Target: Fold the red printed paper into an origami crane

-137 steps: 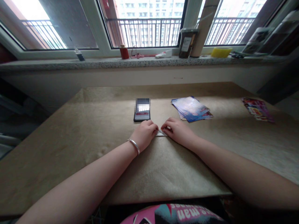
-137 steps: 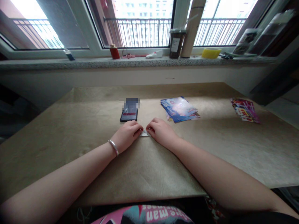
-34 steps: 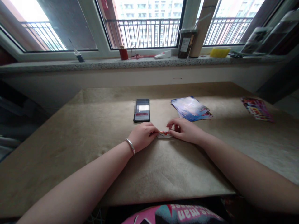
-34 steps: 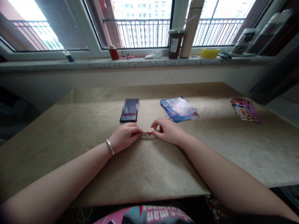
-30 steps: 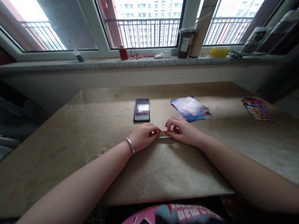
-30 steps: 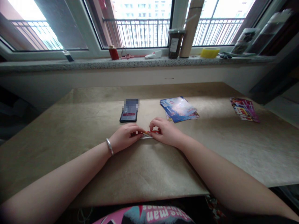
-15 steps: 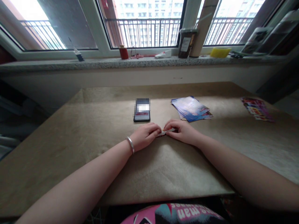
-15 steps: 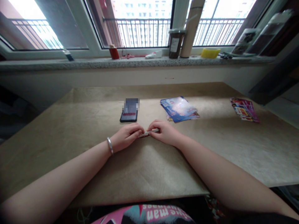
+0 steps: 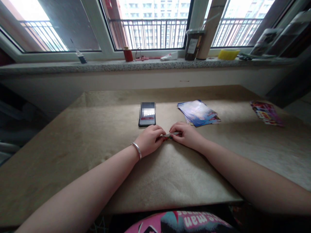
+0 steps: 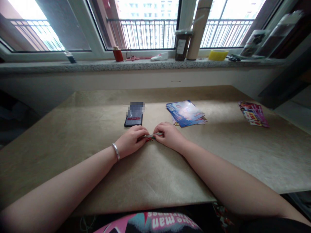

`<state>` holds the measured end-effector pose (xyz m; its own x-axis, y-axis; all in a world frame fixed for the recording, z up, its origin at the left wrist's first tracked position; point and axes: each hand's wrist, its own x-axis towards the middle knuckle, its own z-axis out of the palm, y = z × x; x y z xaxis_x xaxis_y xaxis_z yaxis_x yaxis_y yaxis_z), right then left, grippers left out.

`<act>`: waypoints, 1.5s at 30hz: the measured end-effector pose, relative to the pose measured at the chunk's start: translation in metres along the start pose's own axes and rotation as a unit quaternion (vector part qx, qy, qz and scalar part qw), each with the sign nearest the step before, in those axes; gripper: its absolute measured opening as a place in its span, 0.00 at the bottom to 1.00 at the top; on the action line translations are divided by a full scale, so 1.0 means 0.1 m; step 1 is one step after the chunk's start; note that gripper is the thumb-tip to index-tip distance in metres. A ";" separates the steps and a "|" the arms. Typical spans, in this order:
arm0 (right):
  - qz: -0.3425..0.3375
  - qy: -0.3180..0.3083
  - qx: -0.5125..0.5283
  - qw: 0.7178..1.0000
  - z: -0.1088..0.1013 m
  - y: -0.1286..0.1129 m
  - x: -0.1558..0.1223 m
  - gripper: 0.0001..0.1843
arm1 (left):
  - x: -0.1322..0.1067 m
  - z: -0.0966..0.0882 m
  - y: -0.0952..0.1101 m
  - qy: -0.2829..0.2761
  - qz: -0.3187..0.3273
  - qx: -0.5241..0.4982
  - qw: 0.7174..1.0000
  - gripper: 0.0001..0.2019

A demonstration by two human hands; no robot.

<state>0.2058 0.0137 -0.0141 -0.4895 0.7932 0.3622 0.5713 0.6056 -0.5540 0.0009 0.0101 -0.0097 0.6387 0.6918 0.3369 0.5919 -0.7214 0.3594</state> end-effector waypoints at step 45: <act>-0.078 -0.083 -0.324 0.939 -0.07 -0.34 -0.14 0.10 | -0.03 -0.10 0.06 -0.047 0.066 0.119 0.990 0.11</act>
<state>0.1980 -0.0181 0.0050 -0.6652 0.7037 0.2498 0.7393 0.6675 0.0882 -0.0022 0.0040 -0.0002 0.7548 0.5925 0.2814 0.5918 -0.8002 0.0975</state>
